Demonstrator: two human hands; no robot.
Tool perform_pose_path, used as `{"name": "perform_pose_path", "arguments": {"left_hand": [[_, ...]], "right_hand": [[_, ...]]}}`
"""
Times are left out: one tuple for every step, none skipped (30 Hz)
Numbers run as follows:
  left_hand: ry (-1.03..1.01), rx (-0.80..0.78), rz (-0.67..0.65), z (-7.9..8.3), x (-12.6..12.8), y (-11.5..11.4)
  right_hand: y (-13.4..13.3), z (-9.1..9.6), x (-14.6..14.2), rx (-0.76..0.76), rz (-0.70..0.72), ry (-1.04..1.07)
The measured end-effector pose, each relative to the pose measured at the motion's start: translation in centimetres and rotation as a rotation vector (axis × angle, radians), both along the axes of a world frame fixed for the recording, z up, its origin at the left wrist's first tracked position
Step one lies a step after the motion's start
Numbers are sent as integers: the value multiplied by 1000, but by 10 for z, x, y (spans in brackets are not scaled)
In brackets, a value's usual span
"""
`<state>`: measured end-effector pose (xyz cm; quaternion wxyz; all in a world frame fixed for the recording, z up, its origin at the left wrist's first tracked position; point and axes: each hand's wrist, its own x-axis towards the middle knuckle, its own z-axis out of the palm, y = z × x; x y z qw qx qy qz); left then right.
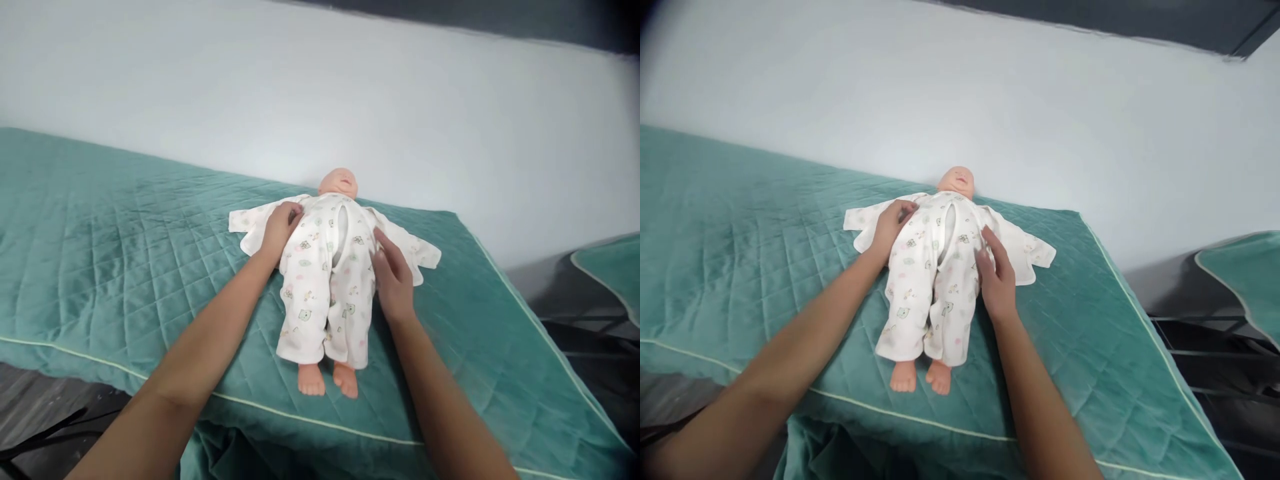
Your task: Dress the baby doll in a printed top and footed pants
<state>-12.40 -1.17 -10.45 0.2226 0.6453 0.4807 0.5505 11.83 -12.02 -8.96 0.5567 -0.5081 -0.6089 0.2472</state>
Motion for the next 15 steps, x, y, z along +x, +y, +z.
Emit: {"name": "perform_pose_path", "arguments": {"left_hand": [[-62,-14,7,0,-2,-12],[-129,-29,11,0,-3,-26],[-187,-40,16,0,-5,-42],[-220,-49,2,0,-8,-60],[-245,-60,-20,-1,-10,-78],[-253,-76,-51,-3,-14,-98],[-226,-93,-91,-5,-17,-118],[-196,-106,-120,-8,-21,-138],[-175,-126,-127,-12,-26,-157],[-165,-147,-129,-15,-30,-175],[-172,-173,-128,-18,-35,-191],[-173,-202,-122,-20,-38,-205],[-161,-234,-120,-22,-42,-216],[-145,-259,-117,-23,-44,-226],[-121,-279,-117,-23,-46,-234]], "right_hand": [[-19,-1,-2,13,29,-18],[-38,-2,-4,37,62,-39],[-57,-2,-6,54,95,-82],[-76,-3,-9,70,124,-141],[-93,-4,-11,96,151,-207],[-109,-4,-14,126,179,-269],[-122,-4,-16,161,201,-337],[-134,-4,-19,200,219,-413],[-143,-2,-23,239,228,-492],[-150,0,-27,270,226,-571],[-154,3,-32,288,219,-643],[-157,7,-36,285,209,-700],[-158,12,-41,260,199,-740],[-159,18,-45,217,191,-765],[-159,23,-49,163,190,-783]]}}
